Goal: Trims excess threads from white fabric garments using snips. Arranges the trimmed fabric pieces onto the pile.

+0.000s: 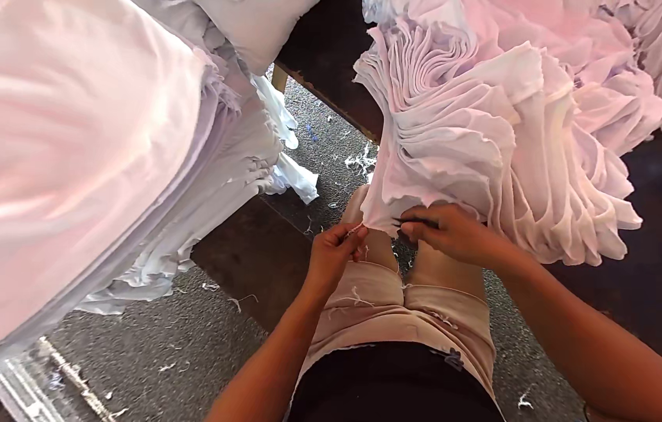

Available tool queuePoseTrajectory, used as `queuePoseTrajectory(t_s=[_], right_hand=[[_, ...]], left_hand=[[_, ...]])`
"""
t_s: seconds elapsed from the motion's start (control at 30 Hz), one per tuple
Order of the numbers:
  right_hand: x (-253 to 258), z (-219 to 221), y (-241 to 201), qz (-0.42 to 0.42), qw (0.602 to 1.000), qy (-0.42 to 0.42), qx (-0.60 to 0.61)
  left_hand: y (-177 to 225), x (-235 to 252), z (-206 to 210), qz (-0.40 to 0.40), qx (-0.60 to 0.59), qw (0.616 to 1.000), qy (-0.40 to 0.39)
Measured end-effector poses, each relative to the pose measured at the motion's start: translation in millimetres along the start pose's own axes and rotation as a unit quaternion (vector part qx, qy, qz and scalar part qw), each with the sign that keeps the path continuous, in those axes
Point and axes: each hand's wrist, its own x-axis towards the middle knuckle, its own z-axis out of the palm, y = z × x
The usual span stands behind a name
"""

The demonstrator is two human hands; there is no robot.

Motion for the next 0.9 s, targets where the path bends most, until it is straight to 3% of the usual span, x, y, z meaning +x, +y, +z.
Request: queuePoseTrajectory(t_s=[0.17,0.33,0.57,0.77,0.9], right_hand=[[3,19,-7,0.071,0.989,-0.103,0.082],[8,35,-16,0.124,0.983,-0.059,0.123],[19,44,-9,0.138,0.971,-0.005,0.194],[18,40,-8,0.158,0.968,-0.053,0.189],[19,38,-11,0.139,0.965,-0.030,0.222]], left_hand=[[-12,-8,-5,0.108,0.008,0.994,0.009],[-18,-6,-6,0.201,0.089,0.975,0.012],[-21,0,-2,0.225,0.080,0.971,-0.018],[-19,0,0,0.198,0.049,0.978,-0.029],[-20,-1,4,0.185,0.027,0.980,-0.072]])
